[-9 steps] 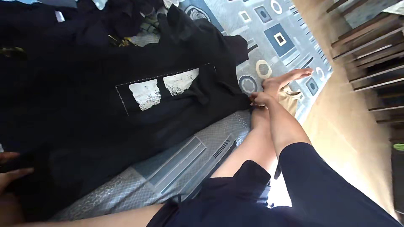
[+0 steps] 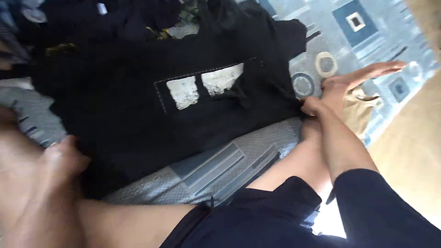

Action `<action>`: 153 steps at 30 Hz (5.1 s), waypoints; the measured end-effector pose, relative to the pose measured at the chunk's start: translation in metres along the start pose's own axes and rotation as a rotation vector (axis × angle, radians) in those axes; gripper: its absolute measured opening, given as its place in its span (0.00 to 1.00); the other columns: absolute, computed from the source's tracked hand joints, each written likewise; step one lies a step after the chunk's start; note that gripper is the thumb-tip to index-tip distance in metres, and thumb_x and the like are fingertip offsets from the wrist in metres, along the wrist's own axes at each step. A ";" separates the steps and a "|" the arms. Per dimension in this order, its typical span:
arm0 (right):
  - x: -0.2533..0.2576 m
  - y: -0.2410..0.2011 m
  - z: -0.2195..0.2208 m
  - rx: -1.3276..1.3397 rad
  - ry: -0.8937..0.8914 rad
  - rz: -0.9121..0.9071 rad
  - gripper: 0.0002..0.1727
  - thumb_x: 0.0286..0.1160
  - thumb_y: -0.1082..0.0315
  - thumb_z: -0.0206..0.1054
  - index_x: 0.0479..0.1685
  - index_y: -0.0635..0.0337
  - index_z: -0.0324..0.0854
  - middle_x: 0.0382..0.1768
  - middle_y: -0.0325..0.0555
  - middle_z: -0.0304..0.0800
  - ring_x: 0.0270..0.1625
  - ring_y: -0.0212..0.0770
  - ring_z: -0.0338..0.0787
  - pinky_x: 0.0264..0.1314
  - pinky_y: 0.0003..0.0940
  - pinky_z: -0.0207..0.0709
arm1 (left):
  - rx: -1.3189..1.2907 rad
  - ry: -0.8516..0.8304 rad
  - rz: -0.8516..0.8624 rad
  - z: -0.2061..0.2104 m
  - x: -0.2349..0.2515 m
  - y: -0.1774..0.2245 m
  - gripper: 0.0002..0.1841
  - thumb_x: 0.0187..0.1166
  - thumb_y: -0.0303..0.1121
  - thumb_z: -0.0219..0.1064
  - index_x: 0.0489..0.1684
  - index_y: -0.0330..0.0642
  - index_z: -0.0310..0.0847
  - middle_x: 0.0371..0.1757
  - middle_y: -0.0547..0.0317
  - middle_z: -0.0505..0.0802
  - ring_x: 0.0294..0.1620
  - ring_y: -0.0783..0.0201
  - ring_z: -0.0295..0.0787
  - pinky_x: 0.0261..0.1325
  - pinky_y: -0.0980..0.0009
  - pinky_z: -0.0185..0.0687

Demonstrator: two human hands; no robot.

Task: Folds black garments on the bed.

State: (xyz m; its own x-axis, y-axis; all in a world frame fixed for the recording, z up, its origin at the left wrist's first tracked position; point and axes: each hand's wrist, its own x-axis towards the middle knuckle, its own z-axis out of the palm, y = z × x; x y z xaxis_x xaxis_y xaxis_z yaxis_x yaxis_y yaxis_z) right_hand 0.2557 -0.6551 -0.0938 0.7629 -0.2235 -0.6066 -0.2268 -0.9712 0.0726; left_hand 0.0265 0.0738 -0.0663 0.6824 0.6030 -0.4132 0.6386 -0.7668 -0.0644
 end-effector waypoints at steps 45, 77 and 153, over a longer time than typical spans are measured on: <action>-0.048 -0.086 0.060 0.406 0.374 0.146 0.45 0.90 0.36 0.41 0.98 0.52 0.37 0.95 0.67 0.26 0.96 0.69 0.29 0.92 0.71 0.30 | -0.345 0.396 -0.347 0.082 -0.058 0.075 0.48 0.84 0.70 0.46 0.97 0.44 0.46 0.96 0.35 0.45 0.97 0.35 0.37 0.93 0.38 0.34; 0.010 -0.173 -0.021 0.576 0.221 -0.318 0.37 0.74 0.52 0.77 0.77 0.64 0.72 0.65 0.68 0.84 0.70 0.69 0.83 0.71 0.69 0.74 | -1.266 -0.376 0.303 0.011 -0.035 0.410 0.41 0.77 0.38 0.76 0.86 0.36 0.56 0.75 0.42 0.82 0.73 0.54 0.83 0.74 0.52 0.82; -0.012 -0.124 -0.020 0.678 0.104 -0.174 0.16 0.83 0.58 0.66 0.57 0.58 0.91 0.57 0.60 0.92 0.66 0.61 0.87 0.66 0.68 0.75 | -0.662 0.193 0.929 0.086 -0.062 0.343 0.12 0.76 0.22 0.65 0.53 0.37 0.90 0.62 0.41 0.89 0.69 0.38 0.81 0.73 0.39 0.71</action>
State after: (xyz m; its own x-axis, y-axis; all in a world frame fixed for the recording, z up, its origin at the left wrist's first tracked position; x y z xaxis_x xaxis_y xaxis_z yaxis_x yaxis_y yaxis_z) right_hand 0.2870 -0.5334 -0.0801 0.8685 -0.1090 -0.4836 -0.3977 -0.7355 -0.5485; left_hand 0.1732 -0.2456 -0.1408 0.9930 -0.0657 0.0980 -0.1158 -0.7014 0.7033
